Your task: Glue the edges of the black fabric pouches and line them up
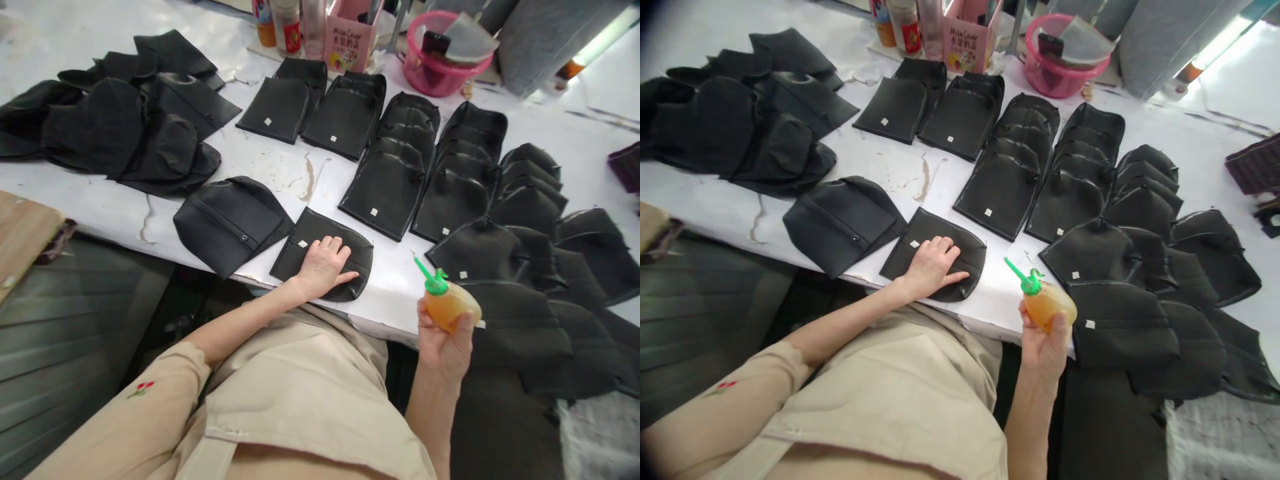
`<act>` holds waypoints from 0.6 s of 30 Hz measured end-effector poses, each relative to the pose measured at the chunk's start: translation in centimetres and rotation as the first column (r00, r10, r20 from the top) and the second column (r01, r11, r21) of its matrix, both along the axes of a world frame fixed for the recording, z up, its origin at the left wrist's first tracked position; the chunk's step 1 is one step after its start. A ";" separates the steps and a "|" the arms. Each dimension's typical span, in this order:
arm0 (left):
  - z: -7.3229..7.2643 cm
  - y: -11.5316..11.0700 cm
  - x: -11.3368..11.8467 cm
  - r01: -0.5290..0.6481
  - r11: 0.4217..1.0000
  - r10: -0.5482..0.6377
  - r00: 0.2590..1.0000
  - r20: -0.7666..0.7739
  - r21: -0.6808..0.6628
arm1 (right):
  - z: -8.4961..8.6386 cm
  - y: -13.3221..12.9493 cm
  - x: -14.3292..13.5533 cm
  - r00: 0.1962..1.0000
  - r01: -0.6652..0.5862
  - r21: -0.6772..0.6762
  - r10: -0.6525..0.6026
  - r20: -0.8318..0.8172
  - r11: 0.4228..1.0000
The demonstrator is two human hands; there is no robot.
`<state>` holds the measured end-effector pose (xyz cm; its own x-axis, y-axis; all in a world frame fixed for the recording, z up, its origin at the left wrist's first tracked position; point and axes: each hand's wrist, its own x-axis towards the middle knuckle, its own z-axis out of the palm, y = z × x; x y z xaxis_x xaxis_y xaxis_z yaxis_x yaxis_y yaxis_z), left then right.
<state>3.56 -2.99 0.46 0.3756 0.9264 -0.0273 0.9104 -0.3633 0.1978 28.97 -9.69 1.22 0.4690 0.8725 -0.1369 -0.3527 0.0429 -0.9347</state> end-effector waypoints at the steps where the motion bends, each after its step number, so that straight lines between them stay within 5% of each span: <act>1: 0.2 0.2 0.4 -0.015 1.000 0.015 1.000 -0.017 -0.010 | 0.1 -0.5 0.1 1.000 0.011 -0.005 -0.010 0.003 1.000; 4: 0.5 0.5 0.3 -0.011 0.997 0.013 1.000 0.019 -0.076 | 0.2 -2.0 0.3 0.999 0.027 -0.031 -0.026 0.027 0.999; 9: -0.1 0.6 -2.4 0.168 0.978 -0.150 0.979 0.141 -0.126 | -0.2 -4.0 0.4 0.997 0.018 -0.089 -0.010 0.081 0.996; 18: 0.0 -0.3 0.3 0.092 0.994 -0.099 0.988 -0.116 -0.066 | -0.5 -5.9 -0.5 0.979 0.072 -0.127 -0.046 0.201 0.989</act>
<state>3.82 -3.25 0.43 0.4527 0.8819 -0.1317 0.8906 -0.4402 0.1141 28.52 -15.54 0.73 0.5484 0.8227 -0.1498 -0.1620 -0.0711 -0.9842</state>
